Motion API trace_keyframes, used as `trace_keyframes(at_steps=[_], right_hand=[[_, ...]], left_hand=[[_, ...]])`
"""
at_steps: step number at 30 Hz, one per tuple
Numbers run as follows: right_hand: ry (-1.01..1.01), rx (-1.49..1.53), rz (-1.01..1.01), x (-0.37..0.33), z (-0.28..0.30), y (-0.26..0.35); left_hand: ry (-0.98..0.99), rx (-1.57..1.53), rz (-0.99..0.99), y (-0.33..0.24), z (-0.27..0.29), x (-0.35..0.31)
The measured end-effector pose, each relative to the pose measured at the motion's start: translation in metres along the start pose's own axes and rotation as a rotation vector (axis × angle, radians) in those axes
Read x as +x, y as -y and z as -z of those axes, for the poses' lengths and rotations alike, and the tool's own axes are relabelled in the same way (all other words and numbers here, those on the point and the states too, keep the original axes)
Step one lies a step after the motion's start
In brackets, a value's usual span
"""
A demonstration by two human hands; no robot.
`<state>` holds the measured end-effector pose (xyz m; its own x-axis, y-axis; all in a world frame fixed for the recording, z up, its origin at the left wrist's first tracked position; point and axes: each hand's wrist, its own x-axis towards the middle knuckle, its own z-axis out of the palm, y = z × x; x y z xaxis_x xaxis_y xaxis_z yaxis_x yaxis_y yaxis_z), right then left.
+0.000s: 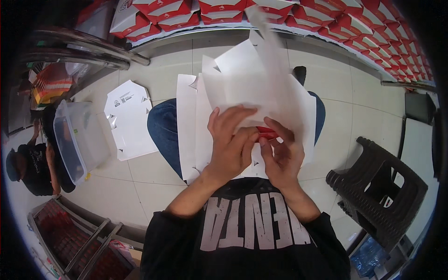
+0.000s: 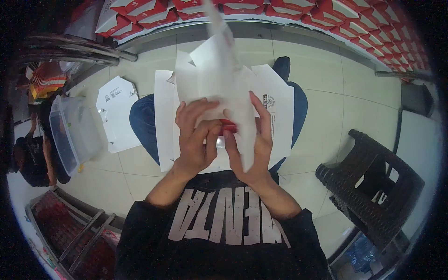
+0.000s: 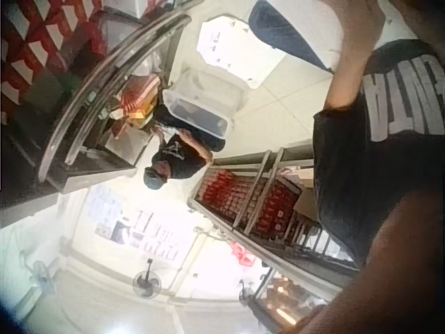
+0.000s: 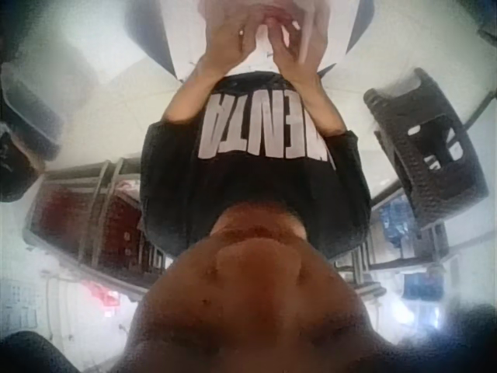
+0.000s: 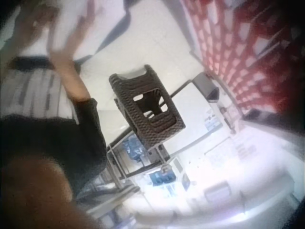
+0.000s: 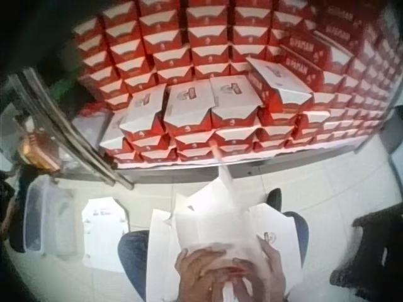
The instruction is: The person sits on the floor and folds flat white cardboard sheets into small rectangular boxes. They insert a red rectangular item into each folded box, close the flaps, and place the finished boxes onto a nearby metal shelf. The process is repeated continuously with multiple units.
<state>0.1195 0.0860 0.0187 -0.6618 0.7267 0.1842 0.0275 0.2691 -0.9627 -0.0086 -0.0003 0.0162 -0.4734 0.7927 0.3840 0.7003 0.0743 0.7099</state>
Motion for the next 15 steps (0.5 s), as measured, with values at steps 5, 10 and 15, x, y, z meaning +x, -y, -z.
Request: trace_keyframes(at_steps=[5, 10, 15], right_hand=[[0.027, -0.179, 0.105, 0.012, -0.004, 0.005], [-0.015, 0.341, -0.22, 0.01, 0.026, -0.013], [0.342, 0.779, -0.345, 0.046, 0.078, -0.021]], left_hand=[[0.069, -0.093, 0.047, 0.009, 0.006, -0.002], [0.038, -0.122, 0.018, 0.043, 0.046, 0.006], [-0.155, -0.081, 0.051, 0.071, 0.093, 0.021]])
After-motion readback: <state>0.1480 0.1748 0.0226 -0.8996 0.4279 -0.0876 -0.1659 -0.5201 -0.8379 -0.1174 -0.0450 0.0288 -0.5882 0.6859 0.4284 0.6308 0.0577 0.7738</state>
